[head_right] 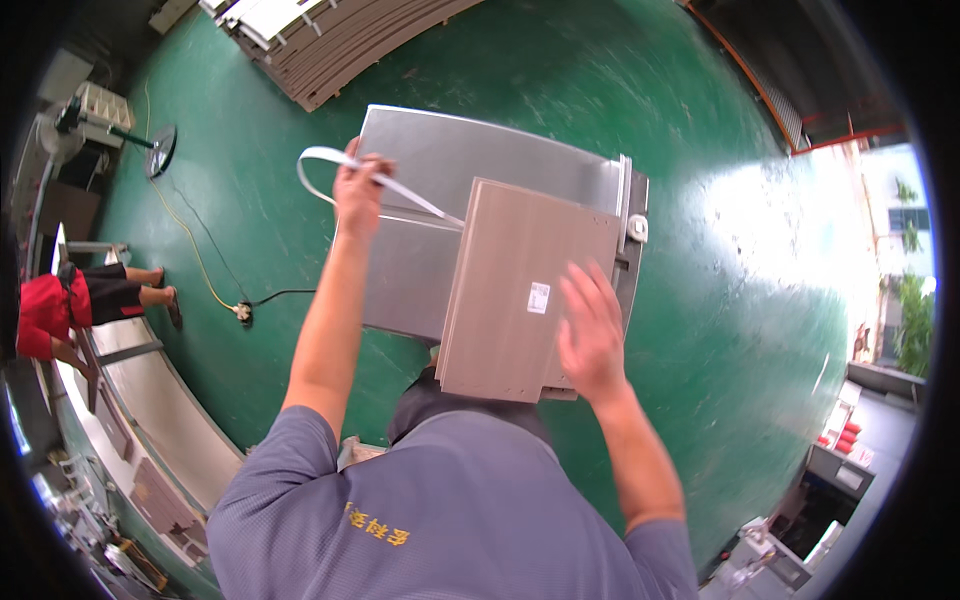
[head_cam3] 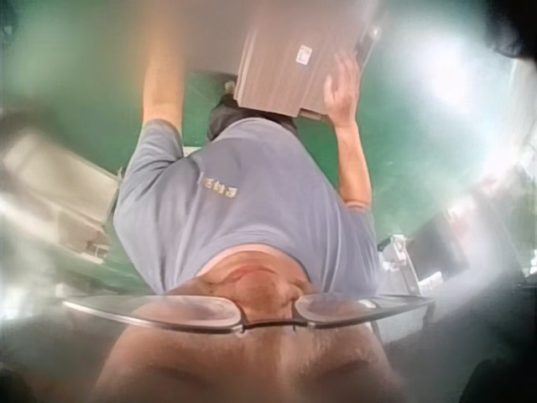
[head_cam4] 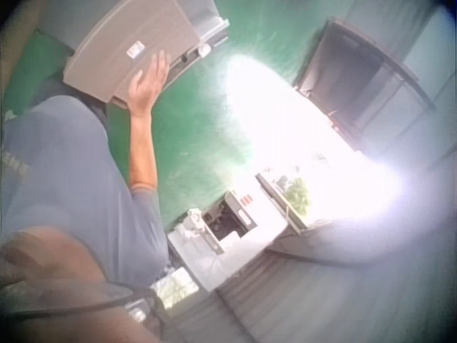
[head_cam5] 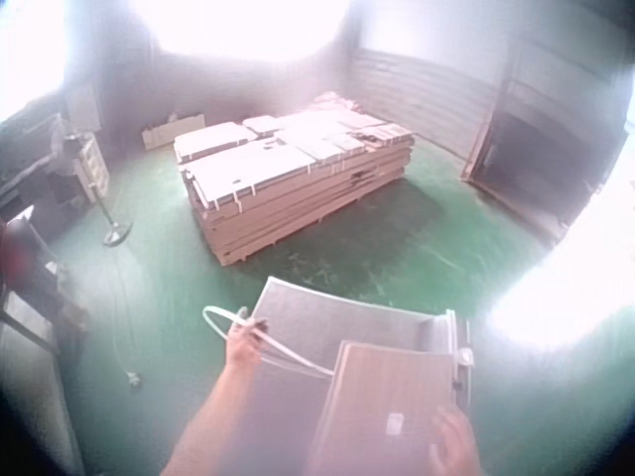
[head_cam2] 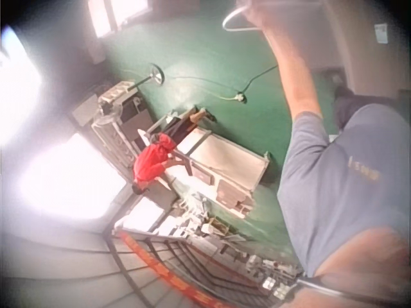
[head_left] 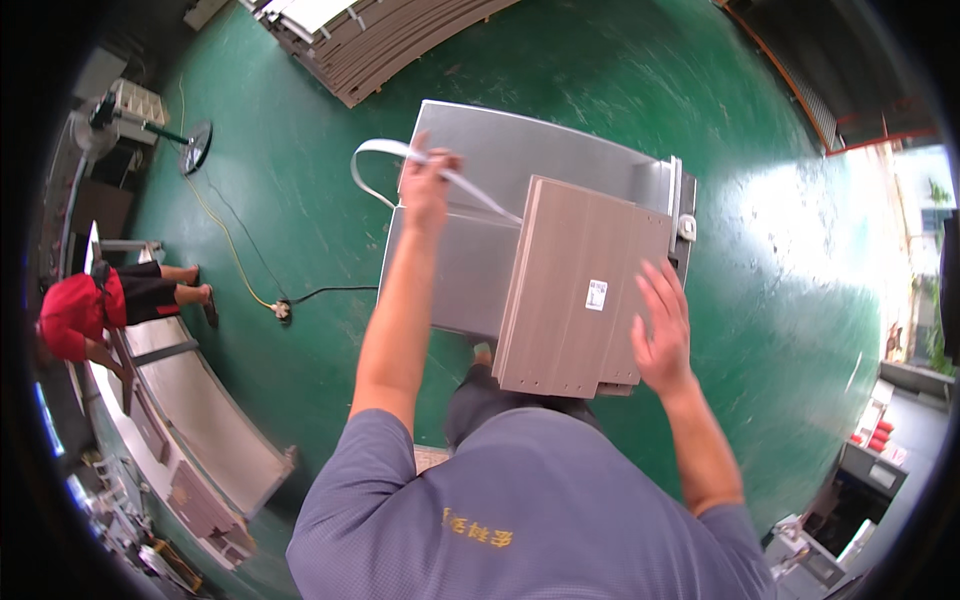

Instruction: The person sorts wooden boards on a table, uses a machine to wrap a board with plastic strapping, and places it on a large stack on the floor before returning to sort more pieces.

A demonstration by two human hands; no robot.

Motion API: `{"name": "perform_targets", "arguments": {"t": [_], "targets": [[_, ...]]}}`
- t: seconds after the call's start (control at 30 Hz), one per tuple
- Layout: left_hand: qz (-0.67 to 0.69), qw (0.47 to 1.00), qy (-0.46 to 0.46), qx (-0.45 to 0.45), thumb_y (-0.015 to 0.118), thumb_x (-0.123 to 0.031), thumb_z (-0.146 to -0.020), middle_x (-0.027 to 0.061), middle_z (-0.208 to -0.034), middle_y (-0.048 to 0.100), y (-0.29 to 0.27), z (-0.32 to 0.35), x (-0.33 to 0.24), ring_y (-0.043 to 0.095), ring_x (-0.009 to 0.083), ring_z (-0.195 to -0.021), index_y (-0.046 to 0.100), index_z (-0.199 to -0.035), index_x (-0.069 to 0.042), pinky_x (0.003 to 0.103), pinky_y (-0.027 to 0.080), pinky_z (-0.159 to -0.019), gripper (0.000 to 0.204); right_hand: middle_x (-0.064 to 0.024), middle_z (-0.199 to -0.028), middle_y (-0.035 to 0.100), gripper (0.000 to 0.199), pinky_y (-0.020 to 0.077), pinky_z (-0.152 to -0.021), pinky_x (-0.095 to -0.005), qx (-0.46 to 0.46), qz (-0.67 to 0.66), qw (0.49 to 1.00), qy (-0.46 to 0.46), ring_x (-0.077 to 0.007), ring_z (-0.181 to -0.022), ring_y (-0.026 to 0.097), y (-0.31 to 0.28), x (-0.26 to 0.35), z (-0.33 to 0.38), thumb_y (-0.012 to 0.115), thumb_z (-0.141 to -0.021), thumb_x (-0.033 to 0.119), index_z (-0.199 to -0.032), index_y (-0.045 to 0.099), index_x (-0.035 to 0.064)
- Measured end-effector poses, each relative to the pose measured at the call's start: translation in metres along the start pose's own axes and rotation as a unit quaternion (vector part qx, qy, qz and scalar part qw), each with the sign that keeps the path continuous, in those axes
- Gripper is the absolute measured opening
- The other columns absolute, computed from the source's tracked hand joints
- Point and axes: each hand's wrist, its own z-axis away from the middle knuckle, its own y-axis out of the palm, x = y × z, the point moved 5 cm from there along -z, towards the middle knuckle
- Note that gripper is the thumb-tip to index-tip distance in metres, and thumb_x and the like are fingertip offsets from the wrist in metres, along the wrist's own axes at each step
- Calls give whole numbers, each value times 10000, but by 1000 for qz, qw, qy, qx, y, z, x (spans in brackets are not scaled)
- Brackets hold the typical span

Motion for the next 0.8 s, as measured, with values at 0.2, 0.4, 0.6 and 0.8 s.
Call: {"name": "perform_targets", "arguments": {"t": [0.2,0.4,0.6,0.8], "targets": [[-612,694,112,363,612,-11,-967,28,-868,649,230,91,-6,583,161,-753,644,-1308,-15,299,504,-728,342,-72,-1192,688,214,258,-1265,-510,30,273,926,-259,-251,-1399,481,-46,-5,-139,679,-848,120,-1060,711,107],[-509,843,-16,174,737,-84,-901,-20,-839,627,150,49,-73,534,80,-773,714,-1039,13,234,435,-697,170,-14,-786,705,209,505,-910,-431,52,321,930,-174,-232,-907,682,-141,-262,-58,676,-911,266,-726,691,171],[-398,895,-133,153,713,-52,-944,23,-941,682,119,82,-87,584,119,-836,693,-1170,39,268,471,-783,244,-86,-886,713,411,509,-795,-424,125,296,938,128,-294,-960,670,-109,-380,75,546,-1027,439,-851,755,132],[-394,889,-145,182,731,-71,-958,41,-933,692,190,89,-53,601,135,-829,715,-1190,6,266,494,-773,245,-226,-904,715,374,517,-752,-527,-93,-86,905,406,-451,-859,665,-32,-425,122,553,-1036,355,-909,710,40]]}}
